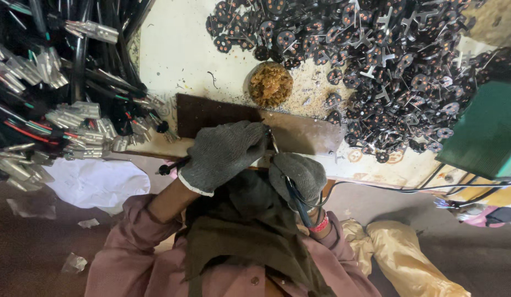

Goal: The person sits at a workbench assembling small metal electrical connector plugs. Wearing gloves, they pick up a connector body and wires, position them, and use a handheld tool to work on each connector one at a time, placing finished units with a large pile of similar connectors on the bench.

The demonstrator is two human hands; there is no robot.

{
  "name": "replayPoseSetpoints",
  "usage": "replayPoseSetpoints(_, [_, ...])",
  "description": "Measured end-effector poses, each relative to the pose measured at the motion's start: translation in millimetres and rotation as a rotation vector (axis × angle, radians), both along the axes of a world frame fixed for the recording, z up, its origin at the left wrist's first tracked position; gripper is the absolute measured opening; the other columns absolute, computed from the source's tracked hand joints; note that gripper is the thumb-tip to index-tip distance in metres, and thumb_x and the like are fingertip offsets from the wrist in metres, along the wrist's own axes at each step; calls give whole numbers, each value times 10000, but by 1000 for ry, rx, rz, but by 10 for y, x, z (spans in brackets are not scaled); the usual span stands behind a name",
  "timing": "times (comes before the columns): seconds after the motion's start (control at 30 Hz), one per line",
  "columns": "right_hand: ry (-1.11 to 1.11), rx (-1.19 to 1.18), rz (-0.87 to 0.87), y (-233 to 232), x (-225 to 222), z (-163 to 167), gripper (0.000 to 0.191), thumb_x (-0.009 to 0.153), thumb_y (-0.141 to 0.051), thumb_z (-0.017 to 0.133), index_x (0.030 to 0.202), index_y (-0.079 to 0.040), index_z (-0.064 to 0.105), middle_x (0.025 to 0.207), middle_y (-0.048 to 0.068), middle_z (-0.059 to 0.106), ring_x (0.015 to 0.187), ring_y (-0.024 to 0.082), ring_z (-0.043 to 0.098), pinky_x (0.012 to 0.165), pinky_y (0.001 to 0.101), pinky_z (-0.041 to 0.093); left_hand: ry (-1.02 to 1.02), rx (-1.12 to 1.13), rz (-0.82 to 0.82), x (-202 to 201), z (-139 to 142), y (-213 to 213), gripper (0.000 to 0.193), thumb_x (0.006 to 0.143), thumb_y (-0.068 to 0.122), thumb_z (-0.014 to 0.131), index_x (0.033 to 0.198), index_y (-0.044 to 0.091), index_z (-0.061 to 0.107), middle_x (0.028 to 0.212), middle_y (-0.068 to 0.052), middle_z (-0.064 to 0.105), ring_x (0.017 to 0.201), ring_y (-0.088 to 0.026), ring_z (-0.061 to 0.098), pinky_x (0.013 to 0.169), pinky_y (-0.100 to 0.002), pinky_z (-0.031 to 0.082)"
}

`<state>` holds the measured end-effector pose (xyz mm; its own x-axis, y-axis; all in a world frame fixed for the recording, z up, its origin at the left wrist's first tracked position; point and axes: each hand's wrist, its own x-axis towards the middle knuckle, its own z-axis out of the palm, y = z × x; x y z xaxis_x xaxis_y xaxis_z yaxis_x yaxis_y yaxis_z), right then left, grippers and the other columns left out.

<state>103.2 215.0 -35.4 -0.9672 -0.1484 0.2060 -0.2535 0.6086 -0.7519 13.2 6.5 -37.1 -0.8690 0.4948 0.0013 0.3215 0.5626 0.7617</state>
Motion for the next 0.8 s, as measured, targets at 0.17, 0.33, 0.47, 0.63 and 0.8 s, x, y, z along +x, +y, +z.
replayPoseSetpoints(0.17, [16, -32, -1, 19, 18, -38, 342, 774, -34, 854, 1071, -42, 683, 1026, 140, 748, 943, 333, 756, 828, 408, 604, 19, 19, -6, 6, -23, 8, 166, 906, 223, 732, 1024, 125, 669, 845, -82, 674, 700, -304, 679, 581, -441, 520])
replayPoseSetpoints(0.33, [11, -39, -27, 14, 8, -16, 332, 779, -30, 855, 1067, -47, 691, 1012, 136, 744, 931, 323, 758, 819, 399, 608, -15, -4, -26, 3, -12, -5, 158, 908, 234, 737, 1008, 134, 665, 837, -80, 674, 688, -306, 683, 567, -439, 517])
replayPoseSetpoints(0.47, [-37, -51, 16, 21, -4, 14, 341, 784, -39, 848, 1081, -33, 680, 1036, 153, 743, 952, 340, 753, 833, 408, 604, -27, 25, -32, -6, 2, -8, 254, 874, 289, 758, 1036, 121, 657, 841, -86, 676, 680, -306, 686, 560, -433, 522])
replayPoseSetpoints(0.63, [-10, -56, -8, 20, -26, 18, 338, 780, -34, 844, 1080, -27, 686, 1028, 149, 743, 940, 344, 753, 820, 410, 601, 46, -17, 2, 7, -20, 9, 179, 905, 211, 733, 1056, 139, 669, 861, -74, 692, 702, -291, 700, 581, -429, 537])
replayPoseSetpoints(0.8, [11, -55, 24, 18, -12, 41, 329, 810, -40, 833, 1095, -35, 669, 1027, 176, 741, 947, 358, 746, 835, 429, 598, 94, 1, 28, 25, -44, 20, 147, 919, 197, 727, 1044, 136, 680, 865, -85, 697, 699, -291, 699, 587, -427, 547])
